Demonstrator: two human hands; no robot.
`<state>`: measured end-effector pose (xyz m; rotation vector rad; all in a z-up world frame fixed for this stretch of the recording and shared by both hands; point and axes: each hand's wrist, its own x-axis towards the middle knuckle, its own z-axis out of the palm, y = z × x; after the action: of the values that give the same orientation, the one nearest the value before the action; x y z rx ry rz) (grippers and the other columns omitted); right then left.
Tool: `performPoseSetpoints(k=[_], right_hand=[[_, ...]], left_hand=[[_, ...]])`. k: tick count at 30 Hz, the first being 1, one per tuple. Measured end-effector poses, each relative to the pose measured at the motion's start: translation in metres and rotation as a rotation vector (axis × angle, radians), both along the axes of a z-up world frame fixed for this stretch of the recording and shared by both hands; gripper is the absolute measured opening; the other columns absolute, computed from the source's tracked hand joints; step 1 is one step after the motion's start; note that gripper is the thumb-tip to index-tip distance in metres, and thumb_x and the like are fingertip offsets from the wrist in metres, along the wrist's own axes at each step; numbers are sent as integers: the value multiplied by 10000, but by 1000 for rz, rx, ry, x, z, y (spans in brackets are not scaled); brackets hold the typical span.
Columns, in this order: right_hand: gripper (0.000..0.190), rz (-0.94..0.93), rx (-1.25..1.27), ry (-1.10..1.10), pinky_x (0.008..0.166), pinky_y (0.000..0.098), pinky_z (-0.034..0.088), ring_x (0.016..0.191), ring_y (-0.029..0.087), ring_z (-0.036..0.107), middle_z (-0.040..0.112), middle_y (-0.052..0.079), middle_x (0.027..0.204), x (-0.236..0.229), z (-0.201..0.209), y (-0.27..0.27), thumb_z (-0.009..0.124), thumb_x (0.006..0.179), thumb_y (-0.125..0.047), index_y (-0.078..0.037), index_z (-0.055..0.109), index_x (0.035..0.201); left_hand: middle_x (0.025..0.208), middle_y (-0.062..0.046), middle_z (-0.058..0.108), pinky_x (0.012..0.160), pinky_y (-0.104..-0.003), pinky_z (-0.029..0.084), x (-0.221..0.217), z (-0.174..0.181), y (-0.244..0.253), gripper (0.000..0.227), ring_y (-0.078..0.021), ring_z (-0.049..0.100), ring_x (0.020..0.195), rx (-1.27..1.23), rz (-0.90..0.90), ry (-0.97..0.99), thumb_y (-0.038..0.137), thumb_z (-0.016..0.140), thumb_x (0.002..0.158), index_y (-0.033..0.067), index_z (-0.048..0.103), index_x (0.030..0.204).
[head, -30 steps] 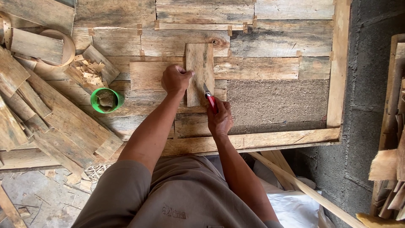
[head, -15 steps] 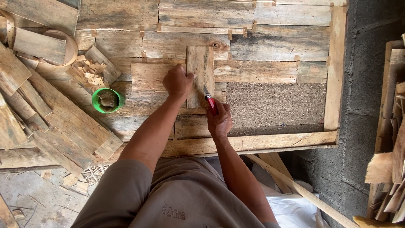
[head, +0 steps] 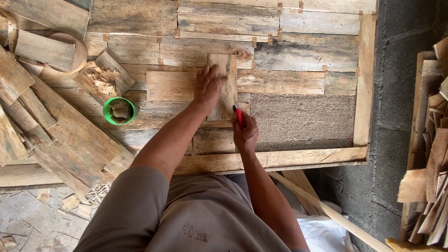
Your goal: Fitting and scoring wooden panels for a project using a utility knife.
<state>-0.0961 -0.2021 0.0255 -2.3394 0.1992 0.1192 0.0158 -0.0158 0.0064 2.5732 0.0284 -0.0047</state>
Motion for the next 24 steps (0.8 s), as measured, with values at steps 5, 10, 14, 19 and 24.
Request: performPoseSetpoints(k=[5,10,14,19,24], right_hand=[[325,45,8,-134,496,250,569,693,127,664,703,107,977,11,-28,-26,585,1049,-194,-67,612,1347],[416,180,-62,-207,359,250,457,505,90,528,725,124,892,36,-16,-24,453,1075,-94,-28,457,1486],[434,243,-32,-143,262,231,381,387,67,432,721,223,1079,58,9,-4,380,1076,-65,-52,409,1509],[380,237,-100,-12,235,234,348,363,43,430,736,207,1186,77,23,16,339,1114,-125,-148,492,1461],[401,252,-220,75,264,253,327,383,52,418,767,120,1056,88,13,20,363,1111,-182,-208,502,1486]], left_hand=[[1203,-50,556,1047,-421,449,7,24,-1,96,-245,498,1149,290,-202,-99,196,748,826,159,769,740],[1135,-83,523,1058,-426,452,7,-22,-16,170,-235,493,1100,361,-342,-13,57,613,1039,68,699,892],[1268,-129,461,1141,-443,381,3,65,-11,301,-283,465,1174,585,-540,184,267,656,952,-15,741,889],[1516,-130,353,1166,-488,294,2,11,-17,292,-384,389,1330,602,-522,85,243,748,828,-13,763,968],[1554,-175,382,1241,-524,291,5,25,-16,536,-425,375,1413,448,-526,237,353,763,889,-97,712,1175]])
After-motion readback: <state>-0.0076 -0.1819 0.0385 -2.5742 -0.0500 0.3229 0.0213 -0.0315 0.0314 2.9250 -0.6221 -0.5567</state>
